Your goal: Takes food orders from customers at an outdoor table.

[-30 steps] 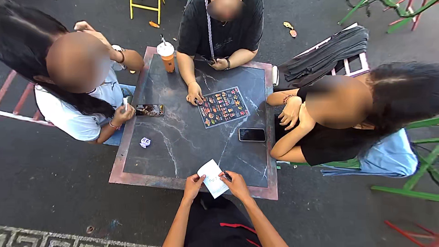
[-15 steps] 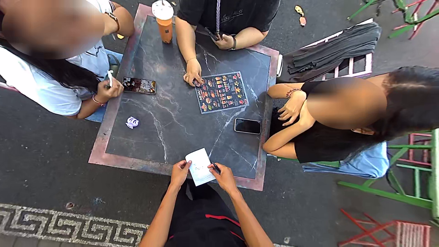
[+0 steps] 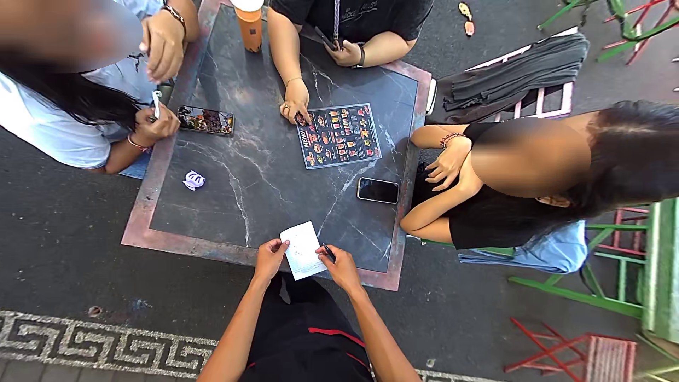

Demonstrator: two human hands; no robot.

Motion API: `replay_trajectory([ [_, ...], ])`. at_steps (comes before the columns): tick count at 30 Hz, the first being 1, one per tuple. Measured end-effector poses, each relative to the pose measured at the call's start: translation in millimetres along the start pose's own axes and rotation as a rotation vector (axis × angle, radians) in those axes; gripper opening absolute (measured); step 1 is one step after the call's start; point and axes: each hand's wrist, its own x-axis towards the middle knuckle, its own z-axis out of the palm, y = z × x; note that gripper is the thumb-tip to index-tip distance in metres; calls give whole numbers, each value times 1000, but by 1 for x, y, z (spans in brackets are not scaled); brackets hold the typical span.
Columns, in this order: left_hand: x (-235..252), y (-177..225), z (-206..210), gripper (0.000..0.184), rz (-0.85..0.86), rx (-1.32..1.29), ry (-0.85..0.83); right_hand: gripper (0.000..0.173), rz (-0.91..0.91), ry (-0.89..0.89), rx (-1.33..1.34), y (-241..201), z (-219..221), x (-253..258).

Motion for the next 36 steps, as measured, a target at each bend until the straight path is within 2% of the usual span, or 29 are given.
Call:
replay_trajectory([
  [14,8,8,4,22,23,-39,49,21,20,16,27,2,-8,1],
  [27,13,15,-16,23,22,-8,8,26,45,34,59,-15,0,-3],
  [36,10,13,-13,22,15,-35,-9,26,52,64,59,-11,2,-7],
])
